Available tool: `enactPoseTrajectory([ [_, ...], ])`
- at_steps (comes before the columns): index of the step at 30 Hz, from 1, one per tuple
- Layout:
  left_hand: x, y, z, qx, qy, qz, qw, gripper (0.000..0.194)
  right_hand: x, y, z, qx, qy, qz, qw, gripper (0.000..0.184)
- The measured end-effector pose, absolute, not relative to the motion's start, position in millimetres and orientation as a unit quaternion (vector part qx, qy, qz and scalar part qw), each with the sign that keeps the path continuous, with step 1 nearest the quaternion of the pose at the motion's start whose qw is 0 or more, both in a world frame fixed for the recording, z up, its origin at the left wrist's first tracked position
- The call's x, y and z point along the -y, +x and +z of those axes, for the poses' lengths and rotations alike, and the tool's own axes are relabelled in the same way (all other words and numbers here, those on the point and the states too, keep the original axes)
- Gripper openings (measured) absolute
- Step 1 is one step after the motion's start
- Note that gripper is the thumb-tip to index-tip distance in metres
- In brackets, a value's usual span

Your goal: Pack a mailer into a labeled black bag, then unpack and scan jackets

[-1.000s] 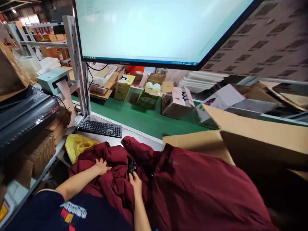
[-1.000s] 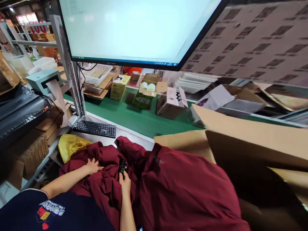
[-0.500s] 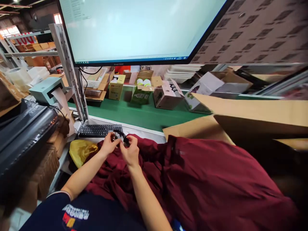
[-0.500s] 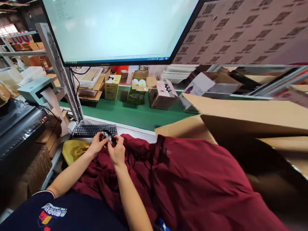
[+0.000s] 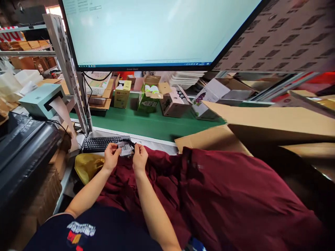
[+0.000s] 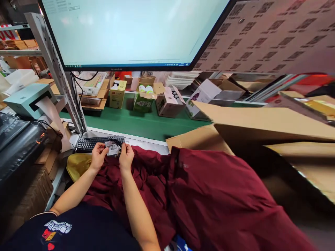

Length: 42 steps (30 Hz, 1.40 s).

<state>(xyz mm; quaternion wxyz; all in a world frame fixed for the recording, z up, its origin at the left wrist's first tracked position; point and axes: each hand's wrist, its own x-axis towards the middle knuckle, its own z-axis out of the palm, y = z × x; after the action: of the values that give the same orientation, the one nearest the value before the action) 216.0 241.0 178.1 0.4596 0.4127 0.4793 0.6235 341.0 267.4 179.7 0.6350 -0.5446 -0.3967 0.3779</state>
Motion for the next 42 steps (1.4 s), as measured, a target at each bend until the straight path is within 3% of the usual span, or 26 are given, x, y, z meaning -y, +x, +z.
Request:
enactPoseTrajectory([
  [3, -249, 209, 181, -0.517, 0.478, 0.58, 0.41, 0.05, -276, 334, 188, 0.44, -0.545, 0.368, 0.611, 0.049],
  [6, -262, 196, 191, -0.531, 0.562, 0.519, 0.363, 0.068, -282, 337, 198, 0.559, -0.503, 0.404, 0.521, 0.043],
  [10, -279, 183, 197, -0.477, 0.622, 0.425, 0.452, 0.027, -286, 350, 207, 0.576, -0.451, 0.507, 0.455, 0.042],
  [12, -283, 181, 194, -0.483, 0.61, 0.446, 0.442, 0.02, -285, 357, 206, 0.555, -0.445, 0.547, 0.442, 0.057],
  [14, -284, 181, 189, -0.495, 0.588, 0.485, 0.417, 0.02, -286, 362, 200, 0.539, -0.448, 0.561, 0.44, 0.066],
  [19, -278, 184, 178, -0.493, 0.526, 0.518, 0.461, 0.043, -297, 361, 181, 0.454, -0.488, 0.542, 0.511, 0.05],
  [25, -267, 202, 171, -0.515, 0.416, 0.577, 0.478, 0.052, -300, 341, 184, 0.483, -0.567, 0.402, 0.532, 0.051],
  [27, -266, 206, 171, -0.517, 0.423, 0.576, 0.471, 0.065, -295, 337, 190, 0.516, -0.582, 0.354, 0.519, 0.047],
  [30, -268, 205, 172, -0.52, 0.439, 0.557, 0.477, 0.055, -289, 336, 199, 0.537, -0.587, 0.333, 0.506, 0.047],
  [33, -269, 195, 176, -0.487, 0.421, 0.535, 0.547, 0.046, -289, 342, 205, 0.539, -0.58, 0.349, 0.502, 0.052],
  [38, -262, 175, 188, -0.427, 0.404, 0.475, 0.654, 0.081, -291, 353, 215, 0.559, -0.566, 0.393, 0.462, 0.053],
  [42, -250, 174, 195, -0.446, 0.423, 0.463, 0.638, 0.105, -284, 354, 225, 0.588, -0.581, 0.339, 0.449, 0.046],
])
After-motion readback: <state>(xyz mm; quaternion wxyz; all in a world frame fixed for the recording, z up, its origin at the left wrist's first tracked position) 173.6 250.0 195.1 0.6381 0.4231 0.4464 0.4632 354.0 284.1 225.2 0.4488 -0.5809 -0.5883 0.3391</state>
